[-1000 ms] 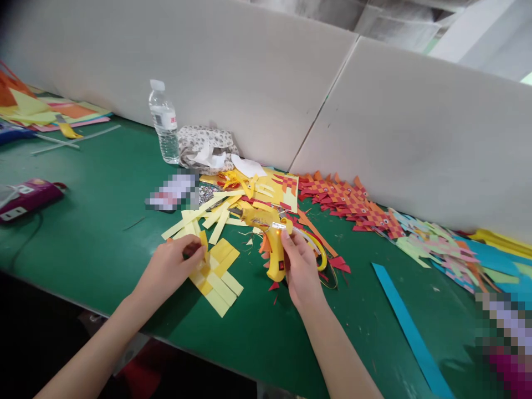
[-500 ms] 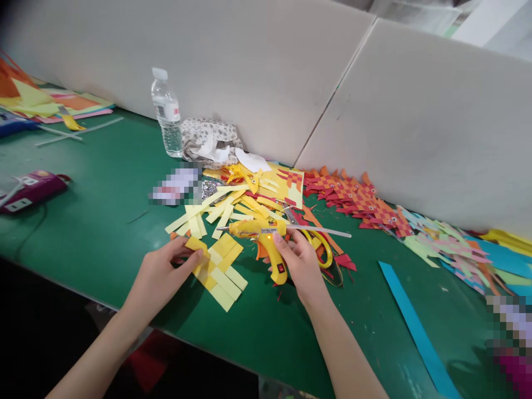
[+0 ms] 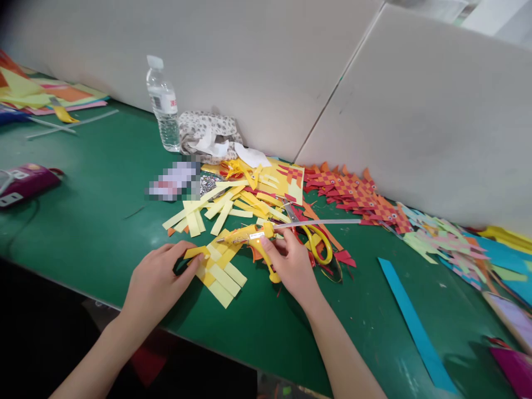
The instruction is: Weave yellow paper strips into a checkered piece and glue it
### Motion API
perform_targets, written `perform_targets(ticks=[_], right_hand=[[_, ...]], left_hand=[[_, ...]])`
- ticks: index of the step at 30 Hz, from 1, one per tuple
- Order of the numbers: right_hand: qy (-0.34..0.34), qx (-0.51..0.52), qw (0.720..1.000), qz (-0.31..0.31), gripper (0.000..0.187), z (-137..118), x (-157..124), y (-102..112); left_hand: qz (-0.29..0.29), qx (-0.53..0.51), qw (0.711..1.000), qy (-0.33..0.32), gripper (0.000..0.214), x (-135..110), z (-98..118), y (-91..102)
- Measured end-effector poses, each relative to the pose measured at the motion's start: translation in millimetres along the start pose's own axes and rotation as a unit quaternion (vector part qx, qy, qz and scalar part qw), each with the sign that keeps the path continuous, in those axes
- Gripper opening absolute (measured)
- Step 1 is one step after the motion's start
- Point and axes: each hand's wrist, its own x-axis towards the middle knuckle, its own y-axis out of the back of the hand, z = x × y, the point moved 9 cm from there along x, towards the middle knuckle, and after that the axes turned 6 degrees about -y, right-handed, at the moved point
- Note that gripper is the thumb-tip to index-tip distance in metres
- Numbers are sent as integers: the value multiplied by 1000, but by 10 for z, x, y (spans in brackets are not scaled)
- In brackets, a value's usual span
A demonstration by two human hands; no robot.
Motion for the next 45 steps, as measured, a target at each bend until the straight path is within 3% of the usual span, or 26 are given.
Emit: perform_targets(ticks=[10,14,19,23,27,32,36,41,45], right_hand=[[13,-7,1000,-22,34,-33,-3,-71],[14,13,1000,1,36,-35,1,-25],[19,3,999,-36,35,-35,-12,-107],[42,-11,999,21,35,-55,-12,-9],[33,-14,999,-21,35,-43,-8,-84],[48,-24,999,10,35,-90,-18,-28],[47,-32,998,-24,34,-93,-21,-89],[57,-24,998,30,36,-121,-27,21],[55,-26,998,-16,35,-124,-38,-52]], left_hand=[[8,18,1000,-8,19,-3,16,20],[11,19,1000,-8,19,0,15,28],[8,18,1000,-4,19,-12,-1,18],[9,14,1000,-3,18,-8,-1,22],[9,16,1000,-7,18,7,9,25],[13,20,1000,-13,17,8,29,34],[15,22,1000,-13,18,-5,28,34],[15,27,999,-11,18,-13,27,47],[19,31,999,-19,19,1,44,56]])
